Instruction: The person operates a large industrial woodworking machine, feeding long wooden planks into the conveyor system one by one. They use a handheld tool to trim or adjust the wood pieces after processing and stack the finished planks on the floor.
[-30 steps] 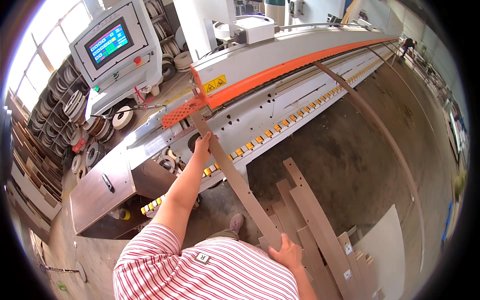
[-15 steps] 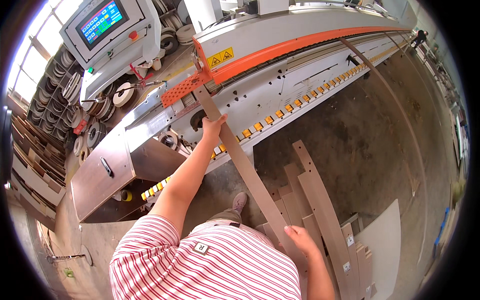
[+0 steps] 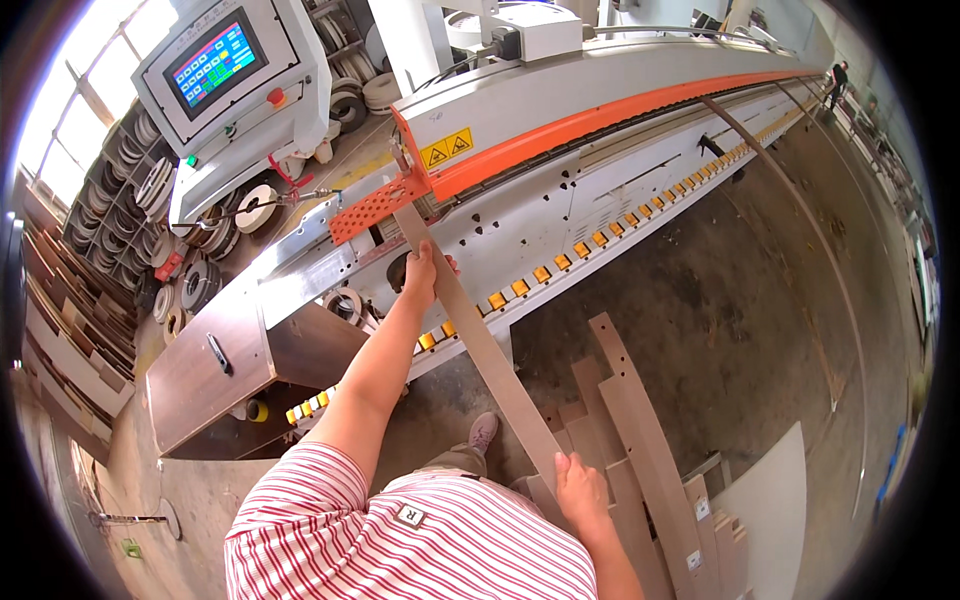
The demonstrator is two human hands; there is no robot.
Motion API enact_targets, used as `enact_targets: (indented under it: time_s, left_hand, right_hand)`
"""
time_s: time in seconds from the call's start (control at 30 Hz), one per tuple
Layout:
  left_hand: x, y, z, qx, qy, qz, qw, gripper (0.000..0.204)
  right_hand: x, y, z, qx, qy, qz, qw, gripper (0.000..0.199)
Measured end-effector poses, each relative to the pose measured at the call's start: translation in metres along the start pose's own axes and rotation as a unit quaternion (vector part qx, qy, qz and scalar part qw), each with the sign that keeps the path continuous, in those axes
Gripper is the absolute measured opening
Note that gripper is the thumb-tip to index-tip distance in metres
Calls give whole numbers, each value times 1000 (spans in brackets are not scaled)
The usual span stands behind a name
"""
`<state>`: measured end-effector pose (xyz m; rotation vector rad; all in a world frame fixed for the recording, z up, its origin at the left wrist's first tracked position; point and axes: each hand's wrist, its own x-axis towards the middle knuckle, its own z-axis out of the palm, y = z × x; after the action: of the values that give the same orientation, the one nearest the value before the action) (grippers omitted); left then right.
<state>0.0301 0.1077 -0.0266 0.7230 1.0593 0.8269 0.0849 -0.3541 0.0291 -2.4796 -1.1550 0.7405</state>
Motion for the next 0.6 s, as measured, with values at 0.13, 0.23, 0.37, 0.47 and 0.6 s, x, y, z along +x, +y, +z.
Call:
enact_targets:
  time_s: [0.13,0.23,0.37,0.47,0.6]
  left_hand:
    - [9,-1,0,12,-6,-1,1000,38]
    - [2,2,8,23,9,-2,1000,39]
    - [2,2,11,23,26,-9,999,38]
    - [-3,1,15,28,25,-5,999,38]
    - [0,5,5,-27,-35,-12,999,36]
  right_hand:
    - [4,0,-10,-5,-26,11,1000,50]
    - [8,4,-13,2,-25,10,1000,49]
    - [11,7,-10,-7,-32,16,999,49]
    - [10,10,-8,6,-28,11,1000,49]
    - [6,10,-23,13,-18,5,1000,50]
